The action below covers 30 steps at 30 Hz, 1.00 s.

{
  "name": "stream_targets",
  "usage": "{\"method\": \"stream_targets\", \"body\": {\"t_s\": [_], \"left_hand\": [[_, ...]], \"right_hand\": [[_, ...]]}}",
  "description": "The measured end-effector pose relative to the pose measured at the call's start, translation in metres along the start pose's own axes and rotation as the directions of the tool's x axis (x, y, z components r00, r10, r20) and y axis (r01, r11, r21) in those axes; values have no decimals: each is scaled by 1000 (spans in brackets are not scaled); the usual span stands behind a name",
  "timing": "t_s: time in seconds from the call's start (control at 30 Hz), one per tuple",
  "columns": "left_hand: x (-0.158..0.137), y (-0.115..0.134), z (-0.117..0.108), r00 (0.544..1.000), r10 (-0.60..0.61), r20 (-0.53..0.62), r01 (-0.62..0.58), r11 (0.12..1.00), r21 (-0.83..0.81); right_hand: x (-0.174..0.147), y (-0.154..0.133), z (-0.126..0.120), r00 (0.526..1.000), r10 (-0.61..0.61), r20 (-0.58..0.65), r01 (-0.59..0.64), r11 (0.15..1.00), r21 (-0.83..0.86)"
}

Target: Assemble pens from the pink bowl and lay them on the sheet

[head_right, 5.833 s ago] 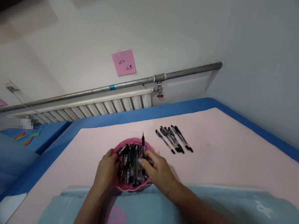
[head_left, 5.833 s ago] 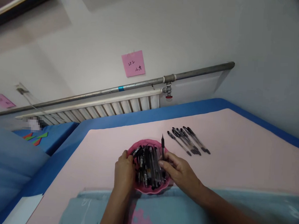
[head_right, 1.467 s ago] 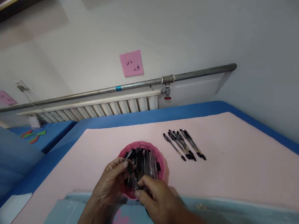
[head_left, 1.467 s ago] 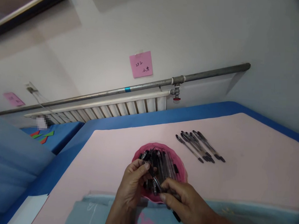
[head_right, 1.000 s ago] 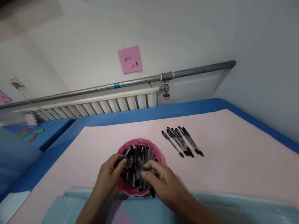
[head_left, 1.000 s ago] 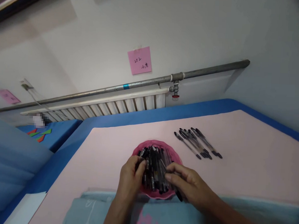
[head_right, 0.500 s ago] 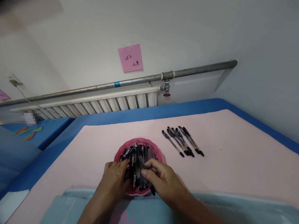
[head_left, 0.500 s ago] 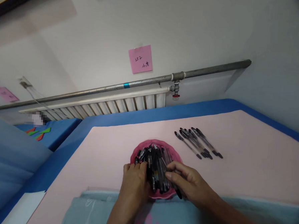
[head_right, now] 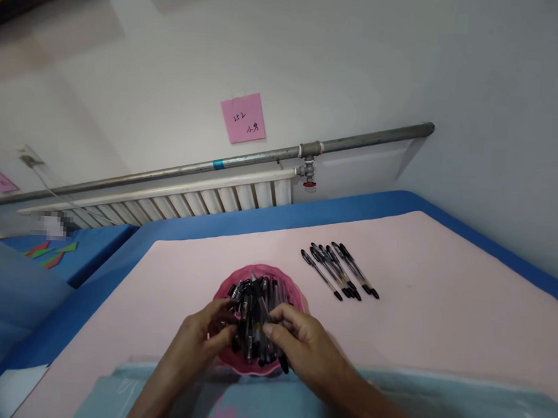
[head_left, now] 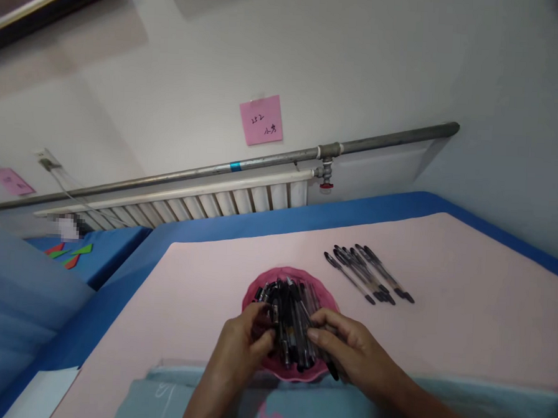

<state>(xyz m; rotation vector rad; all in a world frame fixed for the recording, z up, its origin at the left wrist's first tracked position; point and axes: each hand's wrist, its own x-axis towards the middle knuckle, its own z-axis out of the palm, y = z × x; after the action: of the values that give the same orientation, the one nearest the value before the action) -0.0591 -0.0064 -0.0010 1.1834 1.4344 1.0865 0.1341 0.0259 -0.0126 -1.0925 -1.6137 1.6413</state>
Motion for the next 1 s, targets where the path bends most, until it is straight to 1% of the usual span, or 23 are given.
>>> {"method": "stream_targets", "body": {"t_s": [0.07,0.13,0.2,0.27,0.37,0.5,0.6,0.73,0.87,1.0], "left_hand": [[-2,5,-5,996,-51,74,63,983,-174],[-3,8,-9,991,-62,116,95,946,-310],[-2,10,-11,990,-47,134,101,896,-432],[-1,11,-11,988,-33,150,109,839,-533],[1,10,-9,992,-46,120,112,766,-633],[7,6,-9,997,-78,-1,53,681,-730],[12,4,-11,990,-113,-85,5,629,-777],[13,4,-9,987,-141,-80,19,590,-808],[12,4,-1,988,-140,-57,36,583,-812],[12,2,4,988,-145,-56,39,580,-814]], "right_hand": [[0,0,0,1000,12,-3,-12,1000,11],[0,1,0,1000,28,1,-28,999,27],[0,2,1,1000,26,2,-26,999,31],[-2,2,1,1000,3,6,-3,1000,1],[-6,4,2,998,-48,47,52,996,-79],[-11,5,6,985,-74,154,101,978,-181],[-13,8,9,978,-102,181,149,952,-269],[-13,11,12,979,-94,178,157,912,-378],[-12,9,14,986,-47,162,110,908,-403],[-12,9,14,988,-33,153,94,908,-409]]}}
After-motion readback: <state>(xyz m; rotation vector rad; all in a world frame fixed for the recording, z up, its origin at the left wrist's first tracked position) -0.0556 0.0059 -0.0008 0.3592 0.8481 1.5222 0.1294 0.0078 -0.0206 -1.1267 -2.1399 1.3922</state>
